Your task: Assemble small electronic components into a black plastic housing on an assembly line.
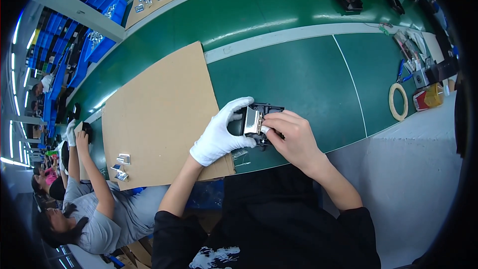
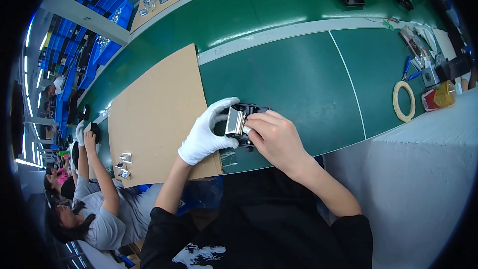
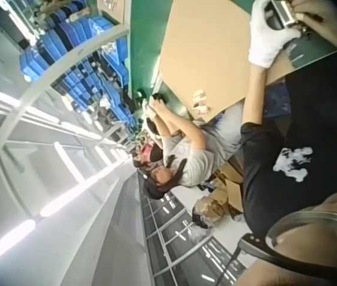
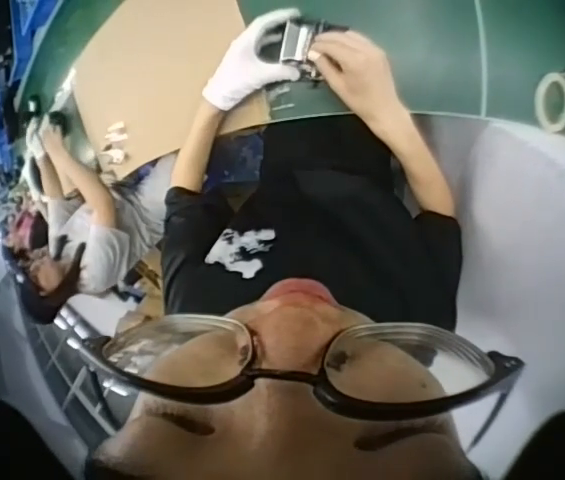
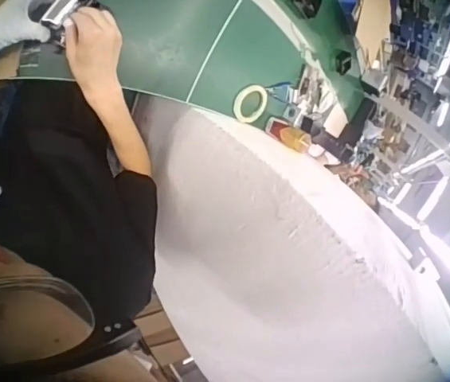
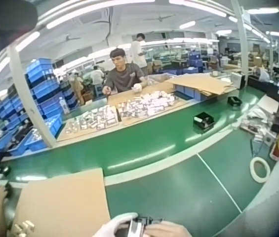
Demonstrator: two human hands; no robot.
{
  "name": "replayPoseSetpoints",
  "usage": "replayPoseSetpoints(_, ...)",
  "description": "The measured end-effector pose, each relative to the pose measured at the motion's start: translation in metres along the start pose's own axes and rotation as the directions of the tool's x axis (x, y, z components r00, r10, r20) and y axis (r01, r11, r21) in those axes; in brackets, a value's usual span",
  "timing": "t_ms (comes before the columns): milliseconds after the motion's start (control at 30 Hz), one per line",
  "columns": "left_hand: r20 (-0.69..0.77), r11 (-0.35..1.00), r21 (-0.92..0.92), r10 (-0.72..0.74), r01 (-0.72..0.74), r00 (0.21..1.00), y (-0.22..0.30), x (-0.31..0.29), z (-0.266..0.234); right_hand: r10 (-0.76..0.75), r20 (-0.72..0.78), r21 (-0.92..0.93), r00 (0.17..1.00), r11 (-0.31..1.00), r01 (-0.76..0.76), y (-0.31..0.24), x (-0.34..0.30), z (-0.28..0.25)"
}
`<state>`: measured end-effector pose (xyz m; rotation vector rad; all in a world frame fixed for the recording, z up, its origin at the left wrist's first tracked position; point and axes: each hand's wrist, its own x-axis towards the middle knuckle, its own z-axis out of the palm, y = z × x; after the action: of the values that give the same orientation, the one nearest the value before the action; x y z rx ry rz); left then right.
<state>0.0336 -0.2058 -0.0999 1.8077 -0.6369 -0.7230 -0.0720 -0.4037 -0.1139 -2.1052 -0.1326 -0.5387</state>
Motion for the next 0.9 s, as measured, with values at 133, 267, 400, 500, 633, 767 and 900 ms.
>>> replayPoseSetpoints(133, 0.02, 0.999, 0.015, 0.039, -0.039, 0.999, 0.005, 0.001, -0.002, -0.003, 0.017, -0.035, 1.0, 0.999, 0.003, -0.002, 0.001, -0.001)
replayPoseSetpoints(267, 0.002, 0.997, -0.08, -0.015, 0.015, 1.0, 0.005, 0.005, -0.003, -0.009, 0.036, -0.095, 0.999, 0.995, 0.013, -0.004, 0.0, 0.0)
replayPoseSetpoints(400, -0.041, 0.983, -0.171, -0.078, 0.07, 0.996, 0.009, 0.007, -0.001, -0.012, 0.092, -0.174, 0.996, 0.984, 0.028, -0.008, 0.003, -0.002)
replayPoseSetpoints(500, -0.097, 0.99, -0.125, -0.071, 0.058, 0.993, 0.011, 0.007, 0.005, 0.025, 0.192, -0.267, 0.981, 0.963, 0.027, -0.012, 0.008, -0.005)
replayPoseSetpoints(633, -0.145, 0.999, -0.048, -0.022, 0.015, 0.989, 0.008, 0.009, 0.012, 0.081, 0.297, -0.411, 0.951, 0.91, 0.051, -0.016, 0.014, -0.005)
replayPoseSetpoints(767, -0.162, 0.999, -0.047, -0.002, -0.006, 0.987, 0.009, 0.008, 0.013, 0.1, 0.336, -0.472, 0.937, 0.878, 0.075, -0.016, 0.018, -0.003)
replayPoseSetpoints(900, -0.163, 0.998, -0.053, 0.012, -0.021, 0.986, 0.009, 0.008, 0.016, 0.096, 0.336, -0.486, 0.937, 0.87, 0.085, -0.016, 0.018, -0.006)
